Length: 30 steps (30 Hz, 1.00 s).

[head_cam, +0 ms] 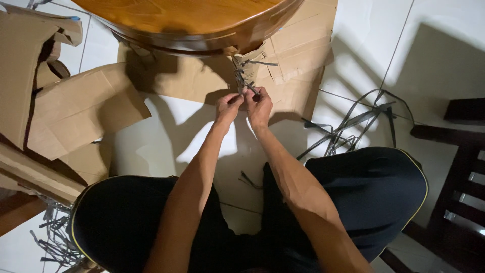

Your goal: The person ties cardboard protective wrapping around the legs of a wooden stool using thin plastic ties by hand while sitting on the floor, and then lifts the stool to check the wrapping.

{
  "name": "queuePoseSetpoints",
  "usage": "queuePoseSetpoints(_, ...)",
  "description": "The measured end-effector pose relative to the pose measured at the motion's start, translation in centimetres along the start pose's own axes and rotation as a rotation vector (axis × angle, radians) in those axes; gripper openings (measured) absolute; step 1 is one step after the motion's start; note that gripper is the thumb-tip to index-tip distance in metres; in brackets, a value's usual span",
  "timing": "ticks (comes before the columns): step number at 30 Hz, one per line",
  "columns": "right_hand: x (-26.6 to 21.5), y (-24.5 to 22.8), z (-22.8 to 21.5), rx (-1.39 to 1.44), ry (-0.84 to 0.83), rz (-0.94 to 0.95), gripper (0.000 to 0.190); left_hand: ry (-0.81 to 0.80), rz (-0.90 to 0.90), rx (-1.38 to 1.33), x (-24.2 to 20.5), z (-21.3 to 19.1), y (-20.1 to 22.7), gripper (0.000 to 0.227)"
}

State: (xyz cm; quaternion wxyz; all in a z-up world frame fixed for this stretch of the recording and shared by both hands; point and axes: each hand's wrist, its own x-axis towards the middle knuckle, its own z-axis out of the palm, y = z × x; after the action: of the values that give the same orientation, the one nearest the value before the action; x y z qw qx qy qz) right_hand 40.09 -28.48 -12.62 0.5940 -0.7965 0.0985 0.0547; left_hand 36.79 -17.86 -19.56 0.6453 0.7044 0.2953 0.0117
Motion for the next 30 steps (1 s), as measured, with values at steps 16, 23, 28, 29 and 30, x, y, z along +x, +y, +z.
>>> queuePoseSetpoints(16,0.0,2.7,0.3,0.675,-0.229,0.523,0.009,0.25,-0.555,-0.145,1.4,2.7,3.0,0.02)
queuePoseSetpoints(23,0.5,1.9,-0.2,0.768,-0.203,0.603,0.007,0.172,-0.528,-0.266,0.5,2.0,3.3,0.019)
queuePoseSetpoints(28,0.0,0.1,0.4,0.768,-0.087,0.588,0.01,0.108,-0.391,-0.368,-1.7,1.6,3.0,0.02)
queuePoseSetpoints(29,0.0,-0.1,0.7,0.775,-0.041,0.569,0.009,0.13,-0.321,-0.41,-1.8,1.8,2.3,0.021)
queuePoseSetpoints(30,-0.2,0.0,0.8,0.774,-0.039,0.572,0.009,0.129,-0.324,-0.41,-1.5,1.9,0.9,0.021)
